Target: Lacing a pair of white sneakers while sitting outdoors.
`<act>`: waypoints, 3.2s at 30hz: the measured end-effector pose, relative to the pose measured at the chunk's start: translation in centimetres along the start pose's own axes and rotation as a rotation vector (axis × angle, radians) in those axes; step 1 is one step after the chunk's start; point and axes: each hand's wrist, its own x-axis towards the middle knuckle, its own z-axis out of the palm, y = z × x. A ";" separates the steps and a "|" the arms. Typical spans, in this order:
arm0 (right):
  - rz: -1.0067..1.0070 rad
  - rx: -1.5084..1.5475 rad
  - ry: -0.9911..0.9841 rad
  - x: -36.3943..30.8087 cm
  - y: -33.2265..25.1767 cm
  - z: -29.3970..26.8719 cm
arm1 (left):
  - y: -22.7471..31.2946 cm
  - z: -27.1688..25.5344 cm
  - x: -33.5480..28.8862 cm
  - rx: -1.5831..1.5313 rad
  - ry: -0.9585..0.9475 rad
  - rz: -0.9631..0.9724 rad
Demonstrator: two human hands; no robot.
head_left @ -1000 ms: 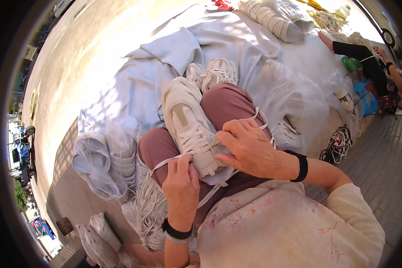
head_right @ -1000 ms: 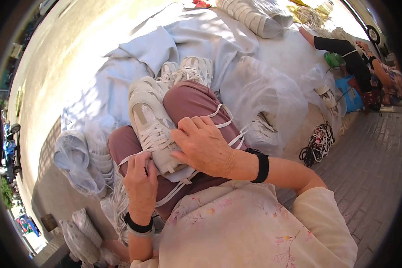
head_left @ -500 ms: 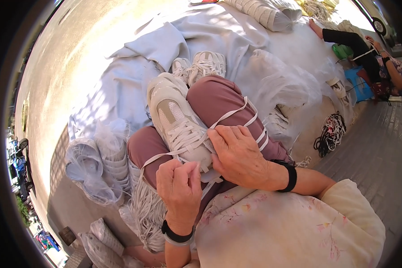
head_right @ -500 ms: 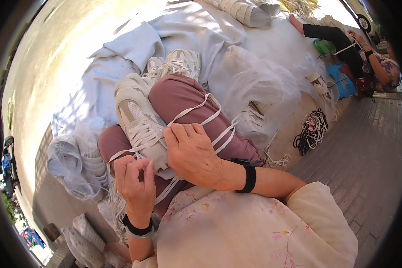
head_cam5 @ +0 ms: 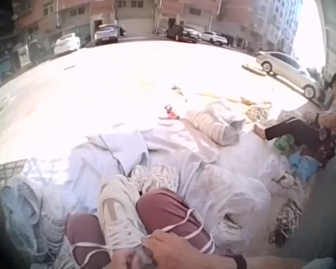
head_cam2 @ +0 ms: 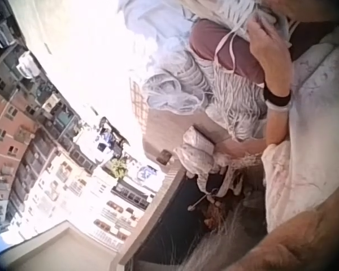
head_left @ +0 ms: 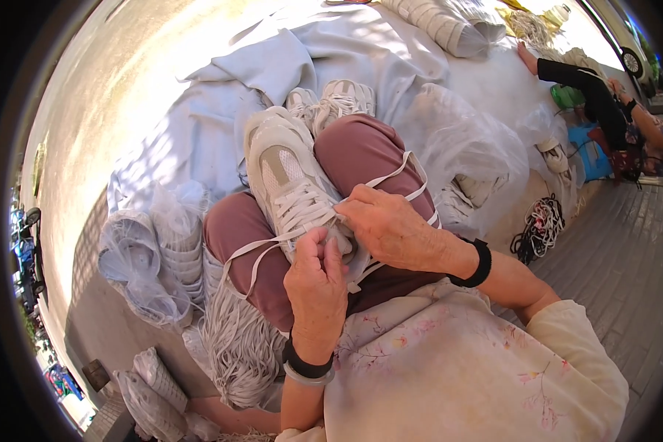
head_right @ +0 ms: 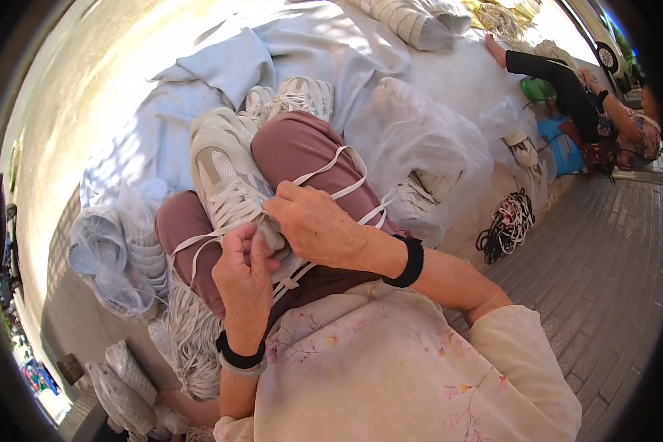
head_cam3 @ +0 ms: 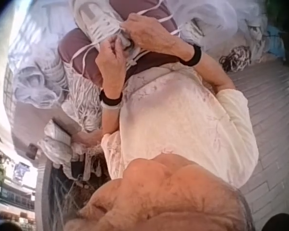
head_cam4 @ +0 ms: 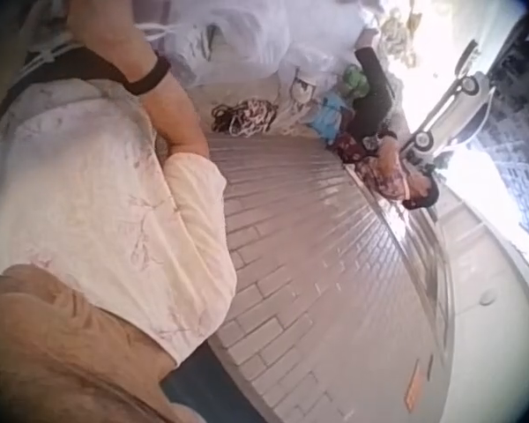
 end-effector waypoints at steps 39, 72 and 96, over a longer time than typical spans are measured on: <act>-0.369 0.219 -0.296 -1.0 -5.5 -0.2 | 6.5 -5.5 -4.1 -0.629 -1.084 0.350; 0.776 1.253 -0.583 -2.2 -5.5 -1.5 | 2.0 -2.7 -5.3 -0.249 -0.964 0.209; 0.488 1.161 -0.651 -1.4 -3.4 -0.4 | 1.0 -6.9 4.9 0.453 -0.397 0.286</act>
